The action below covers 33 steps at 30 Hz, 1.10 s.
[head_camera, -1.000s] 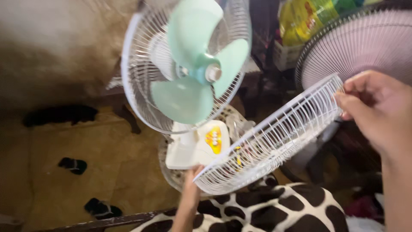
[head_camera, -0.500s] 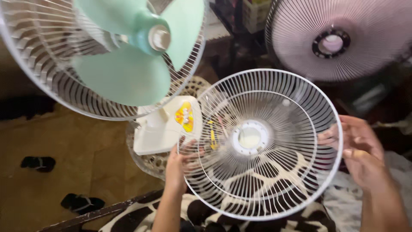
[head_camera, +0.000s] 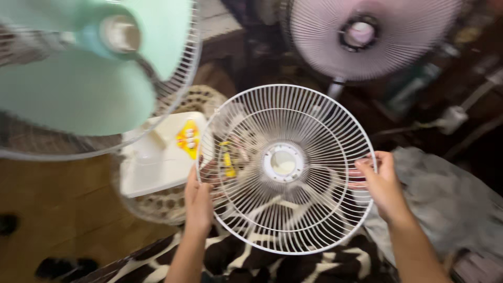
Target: The person uses a screwdriver to loosen screws on the front grill of a white table fan, then removes the grill and the fan blades. The person places the removed parts aside and continues to detach the rear grill.
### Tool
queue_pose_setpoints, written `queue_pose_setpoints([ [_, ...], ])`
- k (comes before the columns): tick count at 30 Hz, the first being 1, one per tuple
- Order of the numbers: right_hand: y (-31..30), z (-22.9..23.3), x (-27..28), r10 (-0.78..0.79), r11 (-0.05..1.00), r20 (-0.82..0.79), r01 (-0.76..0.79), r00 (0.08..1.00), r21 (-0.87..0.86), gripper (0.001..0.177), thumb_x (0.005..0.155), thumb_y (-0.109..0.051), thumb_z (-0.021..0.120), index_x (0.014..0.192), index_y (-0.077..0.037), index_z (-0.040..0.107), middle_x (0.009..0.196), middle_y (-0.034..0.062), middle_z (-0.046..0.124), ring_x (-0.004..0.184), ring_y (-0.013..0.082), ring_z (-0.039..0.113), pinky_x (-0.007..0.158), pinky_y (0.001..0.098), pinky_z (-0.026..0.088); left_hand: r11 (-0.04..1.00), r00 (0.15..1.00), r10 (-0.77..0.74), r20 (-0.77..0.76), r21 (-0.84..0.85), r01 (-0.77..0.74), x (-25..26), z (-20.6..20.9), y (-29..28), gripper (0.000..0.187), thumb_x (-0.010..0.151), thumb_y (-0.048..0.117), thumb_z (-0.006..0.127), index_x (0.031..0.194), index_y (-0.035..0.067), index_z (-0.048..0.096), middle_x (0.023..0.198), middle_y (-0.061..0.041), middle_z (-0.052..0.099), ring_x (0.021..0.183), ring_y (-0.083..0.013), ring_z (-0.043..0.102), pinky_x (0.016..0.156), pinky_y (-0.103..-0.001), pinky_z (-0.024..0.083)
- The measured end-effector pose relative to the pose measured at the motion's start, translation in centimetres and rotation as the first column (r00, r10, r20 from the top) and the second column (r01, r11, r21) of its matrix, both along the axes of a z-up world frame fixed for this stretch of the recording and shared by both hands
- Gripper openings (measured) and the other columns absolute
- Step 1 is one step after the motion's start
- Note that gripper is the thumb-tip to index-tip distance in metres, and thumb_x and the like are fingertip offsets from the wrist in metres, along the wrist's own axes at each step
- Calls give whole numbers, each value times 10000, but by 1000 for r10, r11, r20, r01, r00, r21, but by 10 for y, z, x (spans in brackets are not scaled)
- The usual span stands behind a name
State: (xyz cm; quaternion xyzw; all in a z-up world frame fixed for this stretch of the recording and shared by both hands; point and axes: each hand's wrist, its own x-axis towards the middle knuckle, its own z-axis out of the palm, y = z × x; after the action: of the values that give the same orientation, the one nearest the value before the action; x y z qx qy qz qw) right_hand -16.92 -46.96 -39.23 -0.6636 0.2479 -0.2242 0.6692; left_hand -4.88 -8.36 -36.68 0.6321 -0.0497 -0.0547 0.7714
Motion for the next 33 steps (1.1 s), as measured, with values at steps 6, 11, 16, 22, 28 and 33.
queue_pose_setpoints([
  [6, -56, -26, -55, -107, 994, 26, 107, 994, 14, 450, 969, -78, 578, 1310, -28, 288, 1076, 230, 693, 840, 320, 752, 648, 422, 632, 987, 943, -147, 299, -11, 157, 3, -6, -60, 763, 830, -41, 403, 1591, 1, 385, 1420, -164, 608, 1205, -217, 613, 950, -306, 510],
  [11, -131, -47, -122, -318, 946, -109, 309, 942, -93, 511, 1023, -121, 542, 1436, -58, 249, 1001, 271, 674, 718, 358, 699, 560, 477, 590, 958, 955, -286, 84, 5, 287, -22, -9, -134, 659, 864, -2, 412, 1520, 48, 404, 1395, -108, 581, 1097, -194, 633, 840, -310, 572],
  [16, -189, -52, -226, -422, 901, -187, 386, 887, -200, 331, 1160, -204, 444, 1409, 1, 519, 991, 283, 664, 790, 400, 686, 609, 509, 581, 869, 869, -491, -64, 35, 493, -76, -30, -207, 562, 947, 48, 424, 1505, 95, 375, 1430, -131, 548, 1000, -156, 661, 717, -304, 562],
  [22, -199, -88, -338, -663, 748, -321, 616, 677, -245, 349, 1204, -255, 371, 1420, -5, 482, 1019, 291, 678, 802, 444, 689, 642, 485, 566, 680, 700, -714, -21, 217, 700, -120, -90, -287, 781, 856, -78, 415, 1585, 84, 187, 1534, -189, 469, 975, -321, 672, 826, -348, 555],
  [28, -197, -135, -360, -730, 683, -364, 615, 578, -393, 353, 1203, -282, 424, 1355, 31, 484, 950, 249, 712, 711, 389, 692, 632, 497, 544, 331, 618, -782, -83, 785, 524, -141, -122, -341, 938, 810, -108, 560, 1605, -29, 69, 1595, -386, 212, 1313, -506, 485, 1069, -442, 465],
  [33, -186, -157, -334, -837, 537, -461, 277, 296, -797, 531, 973, -315, 655, 1403, -14, 577, 1225, 281, 676, 1042, 460, 651, 844, 535, 535, 443, 615, -781, 113, 795, 415, -153, -132, -340, 934, 806, 9, 685, 1543, -128, 127, 1561, -365, 269, 1432, -551, 284, 1151, -477, 338],
])
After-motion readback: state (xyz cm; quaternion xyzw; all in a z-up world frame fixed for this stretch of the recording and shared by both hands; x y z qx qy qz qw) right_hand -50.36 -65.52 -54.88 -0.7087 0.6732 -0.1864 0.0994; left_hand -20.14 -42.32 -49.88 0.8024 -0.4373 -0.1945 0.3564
